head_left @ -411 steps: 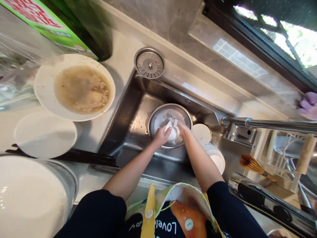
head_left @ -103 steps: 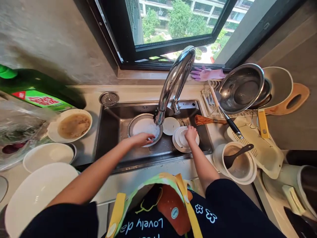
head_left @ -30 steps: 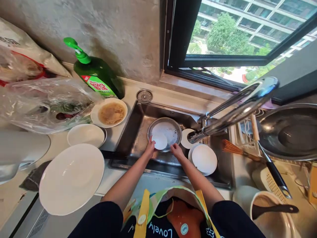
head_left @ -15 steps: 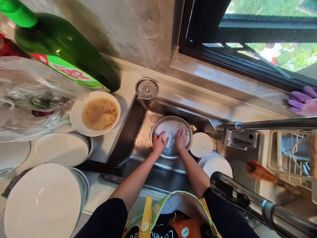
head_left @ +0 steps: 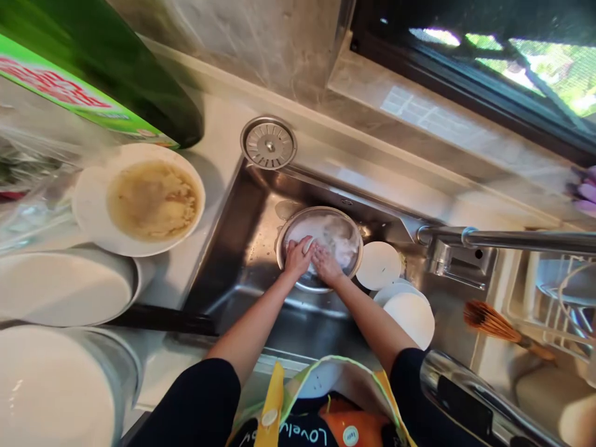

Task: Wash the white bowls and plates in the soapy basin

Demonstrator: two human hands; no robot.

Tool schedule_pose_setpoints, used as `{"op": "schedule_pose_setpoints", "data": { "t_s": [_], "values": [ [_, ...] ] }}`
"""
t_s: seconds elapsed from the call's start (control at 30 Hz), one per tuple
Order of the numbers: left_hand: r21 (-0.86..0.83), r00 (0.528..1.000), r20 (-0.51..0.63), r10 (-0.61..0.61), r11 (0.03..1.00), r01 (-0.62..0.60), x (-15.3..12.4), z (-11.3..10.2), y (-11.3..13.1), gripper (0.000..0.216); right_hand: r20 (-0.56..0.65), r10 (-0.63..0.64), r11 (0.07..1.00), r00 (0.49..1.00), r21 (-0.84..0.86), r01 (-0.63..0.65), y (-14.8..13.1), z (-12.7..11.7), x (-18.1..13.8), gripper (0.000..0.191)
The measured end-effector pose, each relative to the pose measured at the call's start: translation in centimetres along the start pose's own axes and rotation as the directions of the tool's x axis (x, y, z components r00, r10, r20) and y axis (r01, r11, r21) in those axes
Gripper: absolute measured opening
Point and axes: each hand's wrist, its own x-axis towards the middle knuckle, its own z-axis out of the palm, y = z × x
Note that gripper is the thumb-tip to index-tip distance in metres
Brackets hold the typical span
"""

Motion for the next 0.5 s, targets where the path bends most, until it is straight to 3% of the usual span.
{"op": "schedule_pose_setpoints", "data": {
  "t_s": [0.07,0.13,0.23,0.3,0.37,0.5],
  "values": [
    [0.002,1.000,-0.006,0.031,1.000,-0.031,-0.2,0.2,-0.1,0.046,0.006,0.109,0.991,0.994,0.076,-0.109,-0.9,0.2,-0.2,0.051],
    [-0.006,0.999,-0.016,0.045,0.999,-0.045,-0.3,0.4,0.0,0.046,0.001,0.224,0.923,0.975,0.321,-0.212,-2.1,0.2,-0.4,0.052],
    [-0.077,0.999,-0.032,0.000,0.997,-0.003,-0.1,0.5,0.0,0.046,-0.009,0.365,0.640,0.931,0.729,-0.244,-3.7,-0.5,-0.5,0.054],
    [-0.148,0.998,-0.036,-0.047,0.988,0.041,0.4,0.3,0.0,0.047,-0.046,0.412,0.500,0.910,0.846,-0.184,-4.2,-1.4,-0.6,0.055],
    [-0.211,0.997,-0.022,-0.076,0.975,0.069,0.8,-0.1,-0.1,0.048,-0.085,0.367,0.507,0.926,0.853,-0.123,-4.1,-2.4,-1.0,0.052],
    [-0.264,0.995,0.043,-0.093,0.959,0.102,1.4,-0.7,0.0,0.051,-0.039,0.139,0.779,0.989,0.622,-0.085,-1.7,-3.6,-1.7,0.040]
  ]
}}
